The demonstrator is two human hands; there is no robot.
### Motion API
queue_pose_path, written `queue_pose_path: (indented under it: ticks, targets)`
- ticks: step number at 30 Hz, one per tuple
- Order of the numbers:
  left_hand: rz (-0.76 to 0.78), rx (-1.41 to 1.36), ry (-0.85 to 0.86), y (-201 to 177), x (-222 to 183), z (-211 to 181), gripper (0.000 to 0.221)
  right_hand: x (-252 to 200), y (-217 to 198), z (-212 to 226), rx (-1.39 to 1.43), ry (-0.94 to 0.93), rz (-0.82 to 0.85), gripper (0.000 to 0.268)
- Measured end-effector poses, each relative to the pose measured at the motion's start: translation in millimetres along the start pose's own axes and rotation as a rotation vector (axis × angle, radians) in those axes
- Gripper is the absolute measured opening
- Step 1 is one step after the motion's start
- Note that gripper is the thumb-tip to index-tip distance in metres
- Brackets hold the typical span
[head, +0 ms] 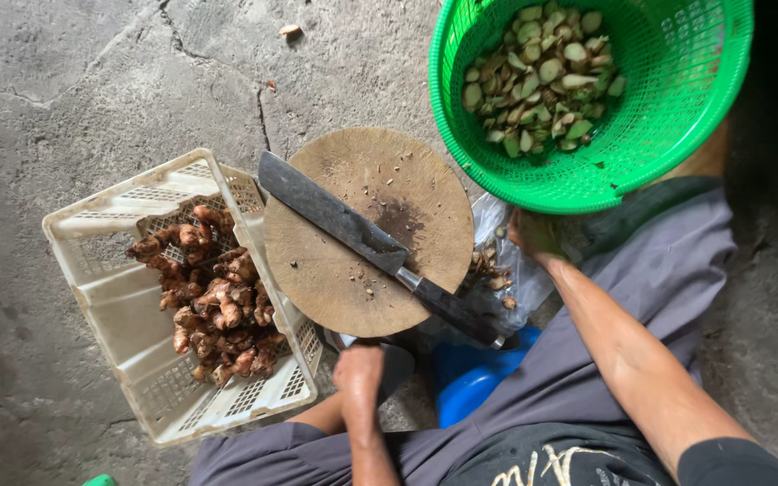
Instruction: The person sits on a low stool and uses a large knife to peel and chop ginger roots on a round wooden cutting board. They transfer the chopped pieces into a green plastic basket and continue processing ginger from a white crate.
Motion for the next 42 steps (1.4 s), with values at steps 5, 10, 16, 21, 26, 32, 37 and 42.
queue_pose_path:
  ticks: [5, 10, 16, 21, 26, 32, 37, 42]
  targets:
    - [-0.483, -1.139, -0.151, -52.9, 9.6, 51.4, 0.057, -43.2, -38.8, 16.2, 0.109, 0.038, 0.429, 0.03]
    - [-0.593, -1.938, -0.069, -97.7, 27.6, 26.5, 0.076, -88.9, -131.3, 69.8, 0.358, 0.099, 0.577, 0.027]
    - [-0.352, -2.25, 0.079, -86.4, 47.1, 0.9, 0.083, -65.7, -275.8, 160.8, 0.001, -0.282, -0.155, 0.038]
    - [-0.605, -1.991, 0.238, -77.1, 45.9, -18.7, 0.076, -80.4, -251.5, 237.8, -0.293, -0.522, -0.097, 0.054]
    - [-0.848, -1.397, 0.044, -145.3, -44.1, 2.1, 0.068, -159.8, -157.3, 265.7, -0.189, -0.633, 0.131, 0.067]
    - [-0.666, -1.263, 0.381, -226.0, -217.7, 93.9, 0.049, -165.9, -124.2, 238.0, -0.225, -0.501, 0.002, 0.07]
    - [-1.148, -1.43, -0.129, -200.4, -272.3, 247.9, 0.039, -159.4, -114.6, 221.6, -0.26, -0.52, -0.038, 0.071]
    - [-0.512, -1.257, -0.207, -108.8, -114.8, 239.6, 0.039, -157.0, -110.4, 218.2, -0.274, -0.514, -0.068, 0.069]
Point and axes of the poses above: each hand's wrist, its own x-axis towards the middle knuckle, its own y-axis out of the palm, z = x × y, the point moved 6 cm from there along x, towards the middle knuckle, and after that the axes turned 10 degrees about x, right-handed, at the moved point
